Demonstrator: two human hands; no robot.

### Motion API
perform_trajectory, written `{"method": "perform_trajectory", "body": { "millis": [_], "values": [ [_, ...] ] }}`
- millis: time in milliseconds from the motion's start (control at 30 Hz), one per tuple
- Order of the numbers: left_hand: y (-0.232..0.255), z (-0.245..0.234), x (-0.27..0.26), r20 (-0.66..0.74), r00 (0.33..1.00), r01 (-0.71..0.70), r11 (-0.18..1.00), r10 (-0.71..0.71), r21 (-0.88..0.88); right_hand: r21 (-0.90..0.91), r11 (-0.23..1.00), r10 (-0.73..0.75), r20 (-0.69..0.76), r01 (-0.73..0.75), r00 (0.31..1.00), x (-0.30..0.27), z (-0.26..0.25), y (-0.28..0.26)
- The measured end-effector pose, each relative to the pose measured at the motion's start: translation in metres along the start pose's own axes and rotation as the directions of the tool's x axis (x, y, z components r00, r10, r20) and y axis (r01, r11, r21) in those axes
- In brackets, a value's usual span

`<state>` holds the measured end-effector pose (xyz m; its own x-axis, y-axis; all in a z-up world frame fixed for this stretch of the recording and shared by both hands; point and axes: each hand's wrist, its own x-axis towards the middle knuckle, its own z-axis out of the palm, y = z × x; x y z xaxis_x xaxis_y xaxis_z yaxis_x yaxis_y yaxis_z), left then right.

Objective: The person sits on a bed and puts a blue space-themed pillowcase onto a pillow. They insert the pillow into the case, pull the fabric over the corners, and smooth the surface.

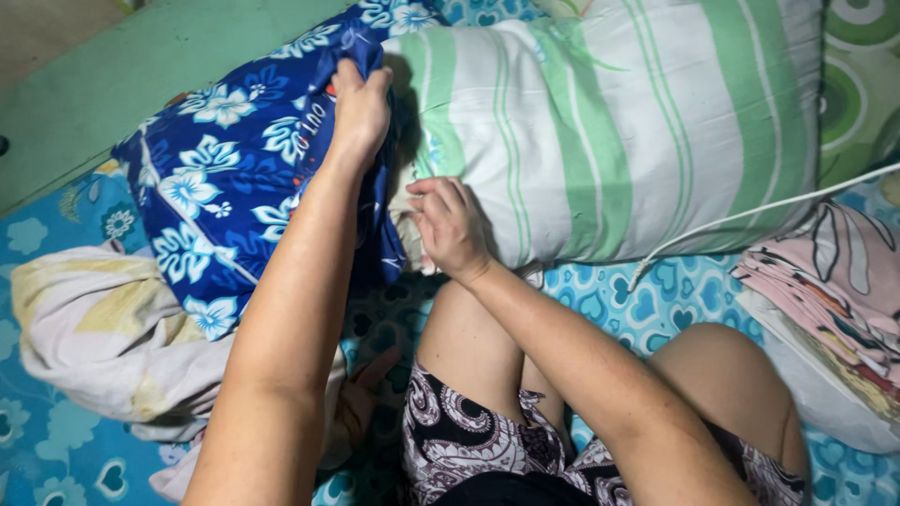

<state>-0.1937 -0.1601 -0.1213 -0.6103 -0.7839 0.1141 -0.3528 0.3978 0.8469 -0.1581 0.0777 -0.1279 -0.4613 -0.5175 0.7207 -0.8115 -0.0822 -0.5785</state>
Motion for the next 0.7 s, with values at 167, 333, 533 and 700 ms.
{"method": "perform_trajectory", "body": {
  "millis": [167, 333, 533, 700],
  "values": [
    [-0.03, 0.039, 0.072, -0.163, 0.984, 0.056, 0.995, -0.069, -0.085, 0.036, 0.998, -0.043, 0.035, 0.042, 0.998, -0.017, -0.015, -0.008],
    [-0.034, 0.024, 0.096, -0.096, 0.99, 0.092, 0.993, -0.099, -0.076, 0.046, 0.995, -0.089, 0.136, 0.083, 0.987, -0.013, -0.022, -0.003],
    [0.023, -0.071, 0.003, -0.024, 0.999, 0.045, 0.909, -0.038, 0.414, 0.032, 0.999, -0.049, 0.277, 0.041, 0.96, -0.003, -0.027, -0.007],
    [0.02, -0.11, -0.21, -0.339, 0.914, -0.184, 0.973, 0.221, 0.138, -0.04, 0.995, 0.102, 0.224, -0.095, 0.969, 0.016, -0.015, 0.012]
  ]
}}
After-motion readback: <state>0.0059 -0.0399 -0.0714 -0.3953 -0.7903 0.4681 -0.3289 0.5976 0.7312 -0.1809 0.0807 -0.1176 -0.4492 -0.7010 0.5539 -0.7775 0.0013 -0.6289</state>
